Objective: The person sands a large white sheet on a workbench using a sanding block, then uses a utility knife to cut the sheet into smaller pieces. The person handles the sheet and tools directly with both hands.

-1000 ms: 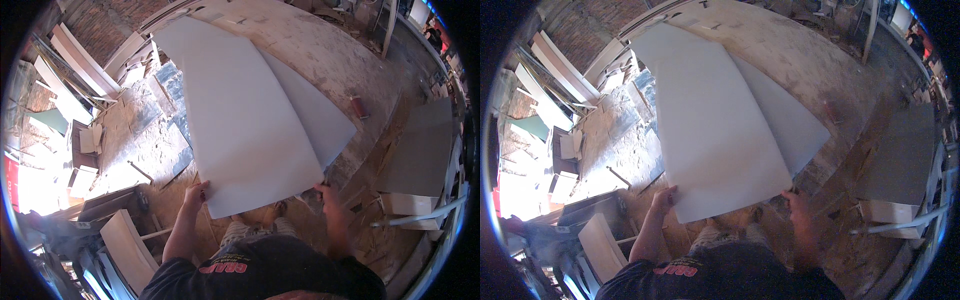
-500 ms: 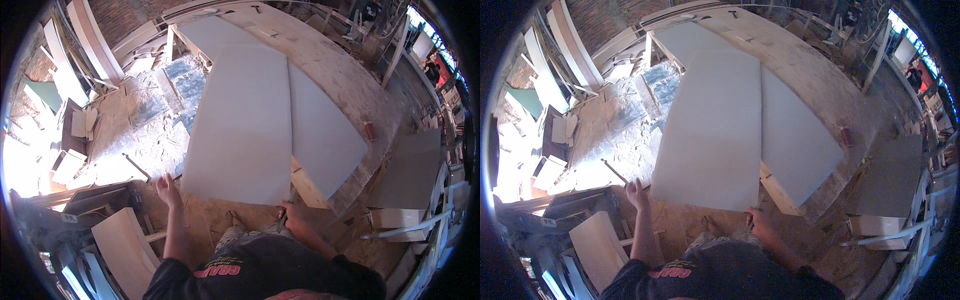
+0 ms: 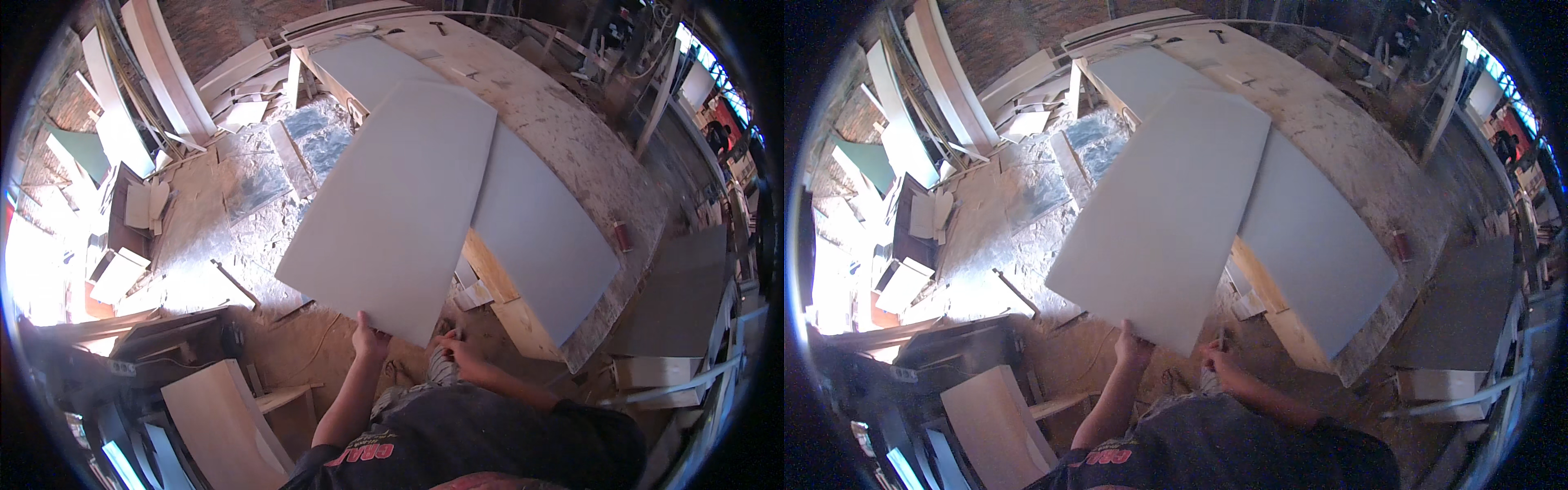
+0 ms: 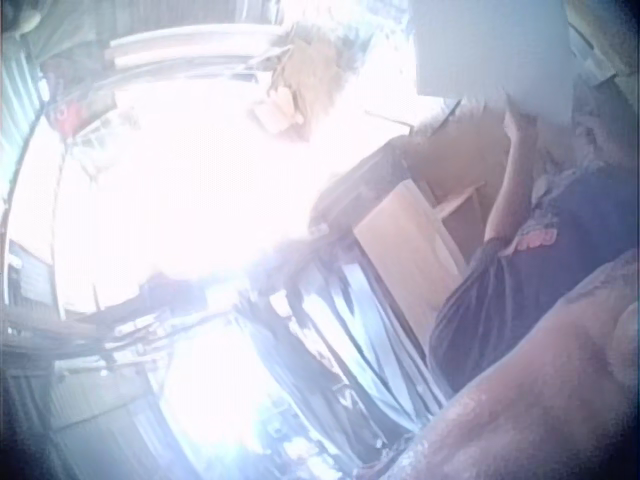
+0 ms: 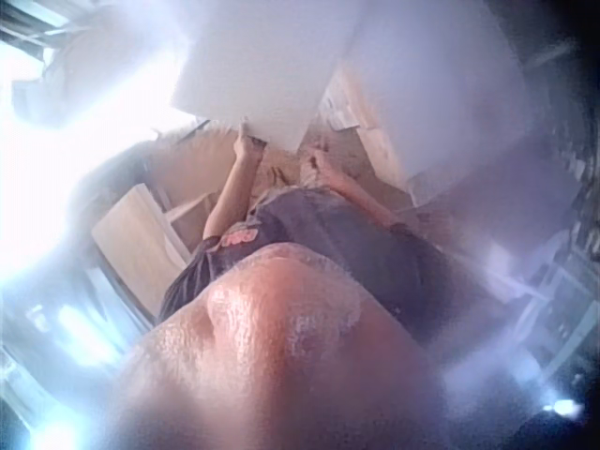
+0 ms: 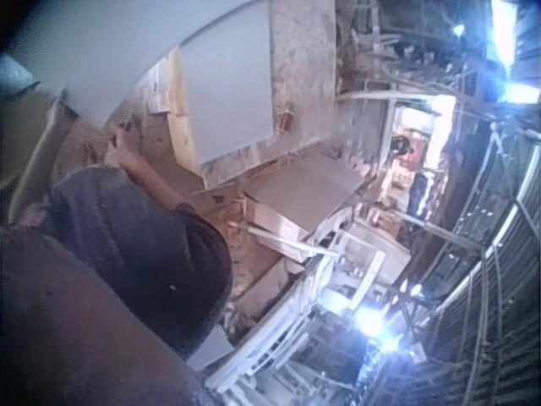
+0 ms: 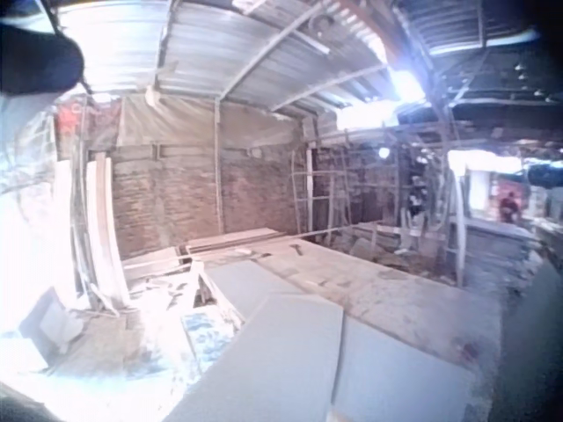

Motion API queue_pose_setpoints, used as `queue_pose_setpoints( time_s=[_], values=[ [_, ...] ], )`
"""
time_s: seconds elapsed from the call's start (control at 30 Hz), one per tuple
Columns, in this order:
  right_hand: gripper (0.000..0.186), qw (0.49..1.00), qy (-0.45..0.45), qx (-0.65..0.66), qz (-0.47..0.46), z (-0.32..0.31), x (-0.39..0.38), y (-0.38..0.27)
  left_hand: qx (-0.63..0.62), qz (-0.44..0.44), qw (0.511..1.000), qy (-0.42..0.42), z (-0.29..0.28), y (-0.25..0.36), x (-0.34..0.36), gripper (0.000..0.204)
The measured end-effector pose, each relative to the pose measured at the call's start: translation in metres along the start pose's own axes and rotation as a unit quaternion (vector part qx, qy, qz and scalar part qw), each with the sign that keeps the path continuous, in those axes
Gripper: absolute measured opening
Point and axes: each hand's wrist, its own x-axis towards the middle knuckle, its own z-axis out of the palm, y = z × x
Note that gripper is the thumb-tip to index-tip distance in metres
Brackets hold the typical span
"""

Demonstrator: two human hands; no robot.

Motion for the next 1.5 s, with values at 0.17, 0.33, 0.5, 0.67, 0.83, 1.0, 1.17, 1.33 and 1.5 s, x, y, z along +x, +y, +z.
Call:
queue_pose_setpoints(
  time_s=[0.17,0.33,0.5,0.67,0.83,1.0,1.17,1.33,1.5],
  values=[
    [0.02,0.985,0.107,0.039,-0.131,-0.042,0.031,-0.104,-0.021,0.076,0.994,0.08,-0.009,0.044,-0.007,0.058],
    [0.026,0.979,0.093,0.066,-0.168,-0.055,0.136,-0.216,0.002,0.135,0.983,0.121,-0.037,0.1,0.022,0.061],
    [0.035,0.97,0.143,0.115,-0.161,-0.017,0.247,-0.319,-0.011,0.168,0.969,0.183,-0.014,0.153,0.01,0.062],
    [0.042,0.972,0.095,0.122,-0.175,0.011,0.339,-0.368,0.121,0.252,0.885,0.372,0.037,0.174,0.006,0.055],
    [0.034,0.972,0.118,0.093,-0.183,0.038,0.372,-0.382,0.167,0.291,0.835,0.436,0.027,0.199,0.026,0.048],
    [0.032,0.963,0.142,0.11,-0.198,0.042,0.353,-0.374,0.272,0.301,0.796,0.45,0.028,0.24,0.046,0.048],
    [0.036,0.951,0.194,0.184,-0.157,0.023,0.294,-0.346,0.301,0.335,0.813,0.368,0.041,0.319,0.109,0.054],
    [0.036,0.882,0.358,0.278,-0.13,0.008,0.194,-0.302,0.479,0.406,0.765,0.144,0.094,0.383,0.223,0.052],
    [0.034,0.772,0.51,0.352,-0.139,-0.002,0.111,-0.209,0.461,0.312,0.83,-0.041,0.252,0.349,0.295,0.051]
  ],
)
